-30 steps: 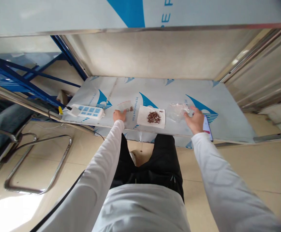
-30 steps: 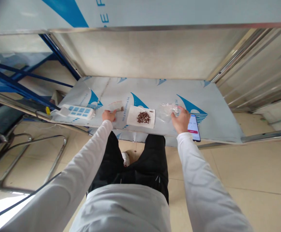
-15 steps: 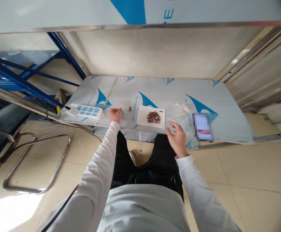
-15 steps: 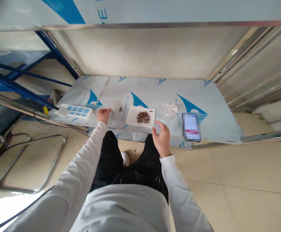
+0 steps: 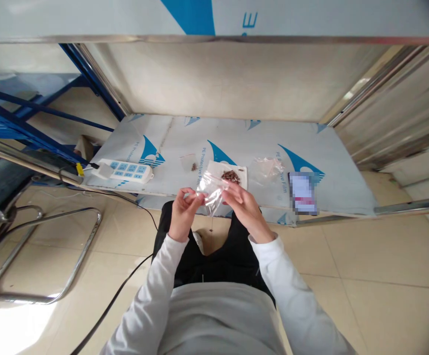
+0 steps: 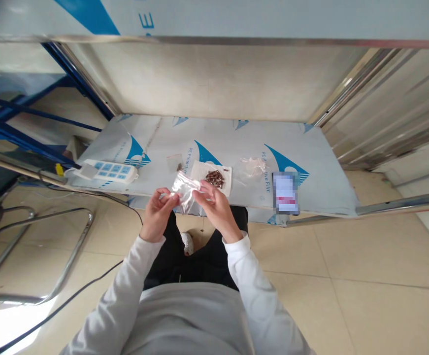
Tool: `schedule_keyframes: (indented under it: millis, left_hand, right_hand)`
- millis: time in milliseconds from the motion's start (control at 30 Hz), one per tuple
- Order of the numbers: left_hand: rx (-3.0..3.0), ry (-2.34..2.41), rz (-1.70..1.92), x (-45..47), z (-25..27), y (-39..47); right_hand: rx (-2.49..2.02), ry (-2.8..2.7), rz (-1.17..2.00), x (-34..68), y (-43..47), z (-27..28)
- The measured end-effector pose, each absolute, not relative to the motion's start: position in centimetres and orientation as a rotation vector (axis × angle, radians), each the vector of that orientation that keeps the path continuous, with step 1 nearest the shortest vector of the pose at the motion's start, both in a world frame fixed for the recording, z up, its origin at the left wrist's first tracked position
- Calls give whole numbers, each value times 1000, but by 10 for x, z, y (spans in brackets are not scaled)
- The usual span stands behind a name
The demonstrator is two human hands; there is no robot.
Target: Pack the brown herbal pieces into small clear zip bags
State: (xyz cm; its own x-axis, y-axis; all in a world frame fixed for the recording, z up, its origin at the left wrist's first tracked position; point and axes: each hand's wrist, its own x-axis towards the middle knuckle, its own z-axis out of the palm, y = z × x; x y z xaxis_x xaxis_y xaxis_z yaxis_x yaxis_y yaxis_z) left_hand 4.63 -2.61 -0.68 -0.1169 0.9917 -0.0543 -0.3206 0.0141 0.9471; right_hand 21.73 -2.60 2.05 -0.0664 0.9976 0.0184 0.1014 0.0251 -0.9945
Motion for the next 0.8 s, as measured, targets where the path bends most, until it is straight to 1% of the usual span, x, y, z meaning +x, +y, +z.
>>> schedule_keyframes:
  millis: [67,200,300,367,433,500,600,733,800]
  left_hand:
    - [939,1135,1347,56,-3,-49]
    - [1107,1504,1335,65,10,-82]
    - [1090,1415,1137,67,13,-95]
    - [1004,1346,1061,67,9,-99]
    - [930,1320,1029,65,1,-101]
    - [897,1308,1003,64,-5,-102]
    - [873,1275,977,65,-6,-103]
    - [809,1187,988,70,1,-105]
    - [785,1170,991,72,3,-104]
  right_hand:
    - [-1195,-1402,1171,215,-32,31]
    - [-1279,-1676,705,214,-64,32]
    - [-1325,-1923,440,210,-92,21]
    - [-1364,-2030,391,207,-105,15]
    - [-1386,-2081,441,207,-114,13]
    - [-1378,-2059,562,207,-121,14]
    - [-1378,-1860,731,208,-130,16]
    - [-1415,-1568,875,207,-134,16]
    - [-1411,-1457,1033,208,-131,15]
